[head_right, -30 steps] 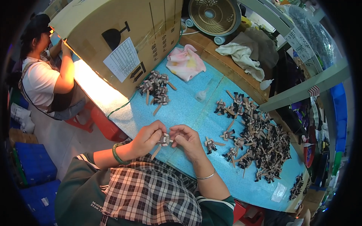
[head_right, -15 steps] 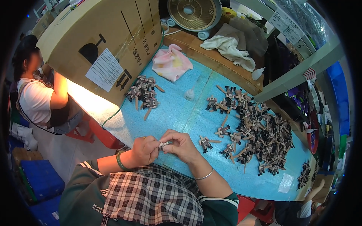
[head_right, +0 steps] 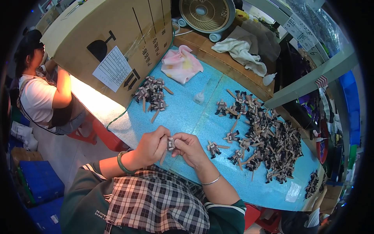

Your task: The person assembles toy figures at a workbench by fitting pieces together by hand, applying glue from a bottle, and pressing the components into place.

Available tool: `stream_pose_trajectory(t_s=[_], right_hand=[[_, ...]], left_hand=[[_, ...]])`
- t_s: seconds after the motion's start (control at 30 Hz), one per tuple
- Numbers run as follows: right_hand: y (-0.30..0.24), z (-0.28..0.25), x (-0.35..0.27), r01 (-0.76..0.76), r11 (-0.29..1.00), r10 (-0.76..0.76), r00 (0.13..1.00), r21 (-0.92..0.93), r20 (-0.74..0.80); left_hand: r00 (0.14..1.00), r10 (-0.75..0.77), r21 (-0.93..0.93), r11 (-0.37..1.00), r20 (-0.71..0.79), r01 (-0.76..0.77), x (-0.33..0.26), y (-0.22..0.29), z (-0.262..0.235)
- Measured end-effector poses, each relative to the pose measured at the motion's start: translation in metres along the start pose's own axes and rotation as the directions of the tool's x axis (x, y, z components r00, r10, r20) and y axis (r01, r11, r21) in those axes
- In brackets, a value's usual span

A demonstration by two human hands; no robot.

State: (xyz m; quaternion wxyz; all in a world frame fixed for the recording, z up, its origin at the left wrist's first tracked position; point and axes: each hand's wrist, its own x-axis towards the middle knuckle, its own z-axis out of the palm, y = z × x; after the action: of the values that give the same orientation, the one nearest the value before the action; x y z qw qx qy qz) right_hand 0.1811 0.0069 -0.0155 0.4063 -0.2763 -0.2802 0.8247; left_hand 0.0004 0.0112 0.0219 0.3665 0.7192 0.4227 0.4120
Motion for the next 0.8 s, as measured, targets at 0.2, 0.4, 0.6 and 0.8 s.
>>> stream_pose_trajectory(t_s=[0.2,0.4,0.6,0.8], right_hand=[[0.002,-0.001,0.001,-0.032,0.997,0.028,0.998,0.073,0.048],[0.002,-0.003,0.001,0.036,0.997,-0.041,0.997,0.066,0.073],[-0.008,-0.002,0.001,0.178,0.983,-0.175,0.983,-0.049,0.060],[-0.007,0.006,0.000,0.181,0.983,-0.180,0.979,-0.003,0.092]], left_hand=[[0.992,-0.062,0.149,0.988,0.112,0.045,0.005,0.009,-0.005],[0.996,0.055,0.205,0.976,0.066,-0.068,0.001,0.016,0.000],[0.990,0.067,-0.047,0.997,0.124,-0.061,-0.002,0.011,-0.004],[0.977,0.201,-0.112,0.975,0.066,-0.193,-0.011,-0.005,-0.005]])
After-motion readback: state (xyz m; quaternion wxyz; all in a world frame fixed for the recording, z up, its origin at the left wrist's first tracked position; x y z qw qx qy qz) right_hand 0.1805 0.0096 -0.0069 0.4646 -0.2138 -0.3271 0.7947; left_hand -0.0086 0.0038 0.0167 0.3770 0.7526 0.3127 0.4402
